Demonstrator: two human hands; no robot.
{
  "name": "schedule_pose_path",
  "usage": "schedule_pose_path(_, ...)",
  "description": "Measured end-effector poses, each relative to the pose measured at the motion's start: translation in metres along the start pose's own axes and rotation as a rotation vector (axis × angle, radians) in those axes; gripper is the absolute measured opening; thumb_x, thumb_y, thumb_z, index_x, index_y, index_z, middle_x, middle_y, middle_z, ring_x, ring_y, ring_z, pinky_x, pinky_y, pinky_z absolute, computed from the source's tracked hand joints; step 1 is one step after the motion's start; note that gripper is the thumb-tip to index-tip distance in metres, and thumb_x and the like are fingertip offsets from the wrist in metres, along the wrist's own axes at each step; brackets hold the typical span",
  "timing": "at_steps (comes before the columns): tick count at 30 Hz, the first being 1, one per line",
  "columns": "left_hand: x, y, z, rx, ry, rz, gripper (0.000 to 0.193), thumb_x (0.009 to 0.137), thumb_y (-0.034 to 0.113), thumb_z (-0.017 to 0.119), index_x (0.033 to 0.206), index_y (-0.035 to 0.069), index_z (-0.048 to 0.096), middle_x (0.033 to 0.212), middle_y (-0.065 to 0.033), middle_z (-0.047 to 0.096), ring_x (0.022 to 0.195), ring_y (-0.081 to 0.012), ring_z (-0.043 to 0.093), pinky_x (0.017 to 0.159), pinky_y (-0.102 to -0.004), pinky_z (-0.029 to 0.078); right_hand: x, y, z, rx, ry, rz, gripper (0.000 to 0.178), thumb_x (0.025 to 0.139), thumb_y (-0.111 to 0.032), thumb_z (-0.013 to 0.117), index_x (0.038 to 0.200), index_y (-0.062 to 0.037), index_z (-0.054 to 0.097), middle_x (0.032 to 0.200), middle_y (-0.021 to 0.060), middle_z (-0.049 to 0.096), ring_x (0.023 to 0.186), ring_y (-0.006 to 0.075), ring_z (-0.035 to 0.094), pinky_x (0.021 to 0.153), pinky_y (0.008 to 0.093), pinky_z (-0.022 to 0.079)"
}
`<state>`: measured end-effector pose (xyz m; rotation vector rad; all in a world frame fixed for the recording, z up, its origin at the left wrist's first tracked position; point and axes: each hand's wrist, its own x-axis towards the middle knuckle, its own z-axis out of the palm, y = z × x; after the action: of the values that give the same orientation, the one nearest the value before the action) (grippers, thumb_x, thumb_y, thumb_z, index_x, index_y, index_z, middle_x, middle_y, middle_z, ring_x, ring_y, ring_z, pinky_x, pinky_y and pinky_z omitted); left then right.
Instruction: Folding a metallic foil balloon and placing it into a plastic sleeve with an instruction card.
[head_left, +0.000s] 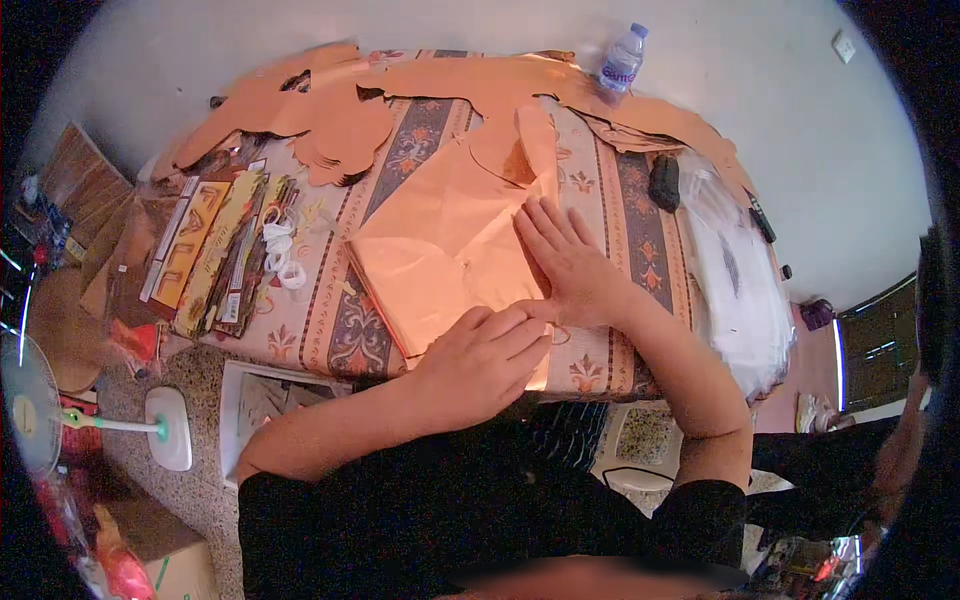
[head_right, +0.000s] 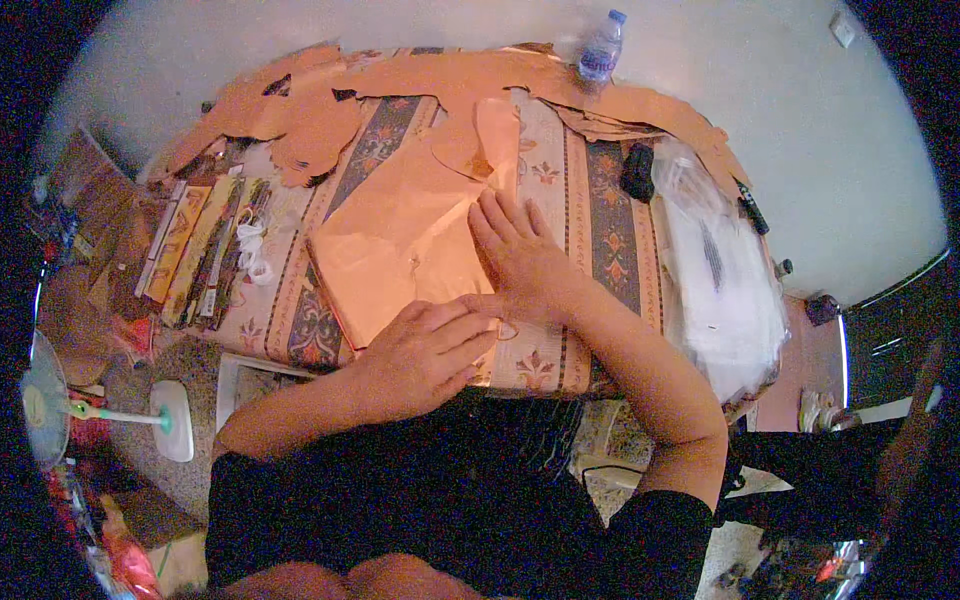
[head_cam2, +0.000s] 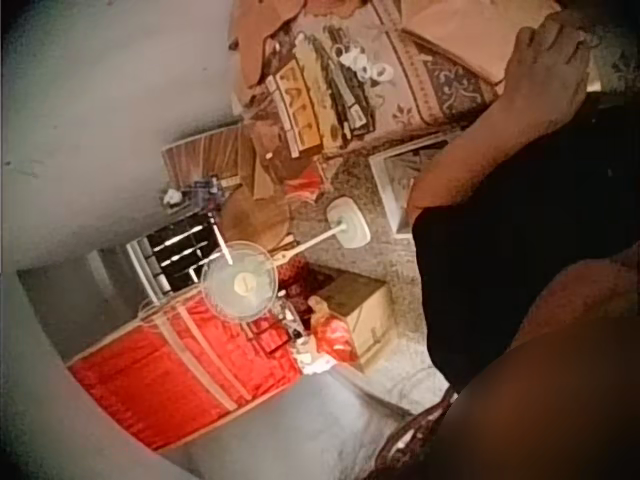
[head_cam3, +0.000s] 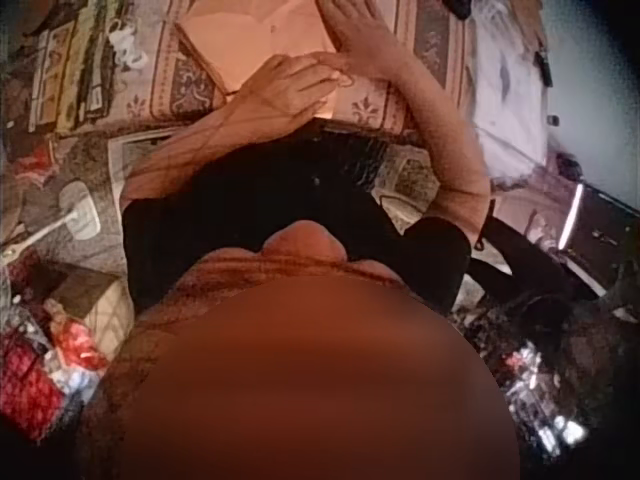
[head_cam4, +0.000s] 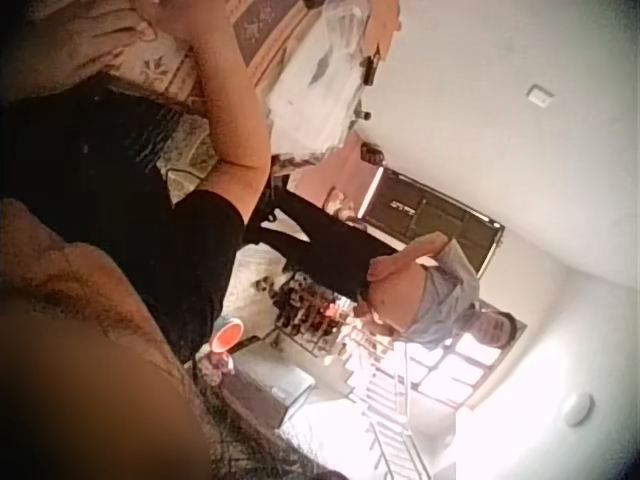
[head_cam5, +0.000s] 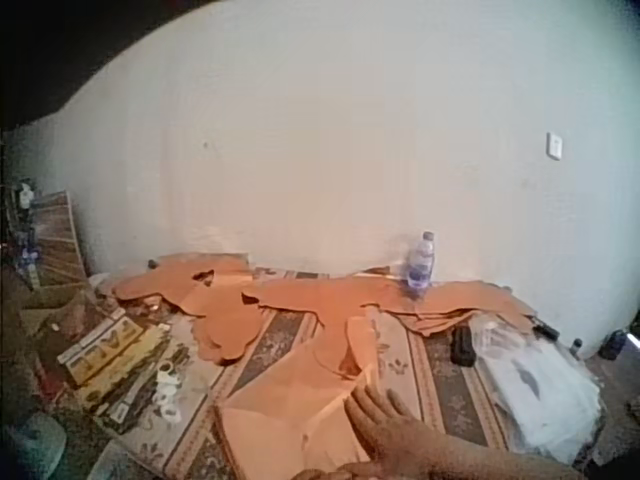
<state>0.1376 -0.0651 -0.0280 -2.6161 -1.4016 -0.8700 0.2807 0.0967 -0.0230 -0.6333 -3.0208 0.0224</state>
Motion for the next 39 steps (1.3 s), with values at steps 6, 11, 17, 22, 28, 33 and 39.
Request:
schedule_pose_path(6, -0.002, 0.0, 0.0, -0.046, -0.02, -0.015, 0.033, 0.08, 0.015, 0.059, 0.11, 0.002, 0.059, 0.113, -0.0051, 0.058, 0.11, -0.0188, 0.049, 0.086, -0.0345, 0.04, 0.0, 0.0, -0.002, 0.046, 0.024, -0.033, 0.107, 0.079, -0.072, 0.049, 0.144, 0.0088, 0.019, 0.152, 0.0283, 0.015, 0.143, 0.0409, 0.011, 0.113, 0.0574, 0.011)
schedule_pose_path(11, -0.004, -0.003, 0.0, -0.041, -0.033, 0.004, 0.034, 0.082, 0.017, 0.059, 0.112, 0.001, 0.058, 0.116, -0.0057, 0.056, 0.109, -0.0207, 0.048, 0.09, -0.0354, 0.039, 0.004, 0.006, -0.003, 0.17, 0.066, -0.017, 0.092, 0.084, -0.054, 0.058, 0.146, 0.0038, 0.021, 0.152, 0.0258, 0.02, 0.143, 0.0386, 0.013, 0.115, 0.0512, 0.012)
schedule_pose_path(17, -0.004, -0.004, -0.001, -0.061, -0.085, -0.008, 0.039, 0.082, 0.019, 0.061, 0.117, 0.003, 0.056, 0.122, -0.0061, 0.054, 0.11, -0.0226, 0.047, 0.092, -0.0373, 0.039, 0.025, 0.021, 0.007, 0.272, 0.239, 0.012, 0.08, 0.088, -0.042, 0.061, 0.14, 0.0089, 0.03, 0.149, 0.0291, 0.024, 0.141, 0.0417, 0.018, 0.115, 0.0454, 0.018)
schedule_pose_path(22, -0.005, -0.004, -0.001, -0.07, -0.129, -0.029, 0.043, 0.082, 0.02, 0.062, 0.121, 0.004, 0.055, 0.126, -0.0055, 0.054, 0.11, -0.0231, 0.048, 0.092, -0.0384, 0.04, 0.036, 0.013, -0.005, 0.159, 0.09, 0.077, 0.078, 0.09, -0.042, 0.058, 0.14, 0.011, 0.029, 0.149, 0.0296, 0.023, 0.141, 0.0422, 0.015, 0.115, 0.0444, 0.016)
schedule_pose_path(28, -0.004, -0.004, -0.002, -0.045, -0.14, -0.018, 0.044, 0.081, 0.019, 0.063, 0.121, 0.003, 0.056, 0.125, -0.005, 0.055, 0.11, -0.0225, 0.048, 0.092, -0.0376, 0.04, 0.038, 0.01, 0.009, 0.078, 0.111, 0.124, 0.077, 0.094, -0.045, 0.047, 0.141, 0.0111, 0.025, 0.149, 0.0294, 0.022, 0.142, 0.0409, 0.014, 0.116, 0.0444, 0.012)
schedule_pose_path(33, -0.007, -0.004, 0.0, -0.125, -0.043, -0.037, 0.043, 0.082, 0.02, 0.063, 0.12, 0.002, 0.056, 0.125, -0.0107, 0.054, 0.112, -0.025, 0.05, 0.094, -0.0378, 0.041, 0.038, 0.007, 0.013, 0.019, 0.179, 0.118, 0.083, 0.094, -0.053, 0.041, 0.14, 0.0134, 0.025, 0.147, 0.0332, 0.024, 0.141, 0.0432, 0.017, 0.116, 0.045, 0.015)
schedule_pose_path(39, -0.02, -0.008, -0.027, -0.079, -0.009, -0.154, 0.044, 0.083, 0.027, 0.064, 0.119, 0.002, 0.056, 0.127, -0.0152, 0.052, 0.119, -0.032, 0.047, 0.098, -0.0462, 0.038, 0.037, 0.007, 0.014, 0.011, 0.154, 0.145, 0.081, 0.093, -0.051, 0.044, 0.142, 0.0108, 0.025, 0.149, 0.0291, 0.023, 0.142, 0.0409, 0.016, 0.116, 0.0446, 0.014)
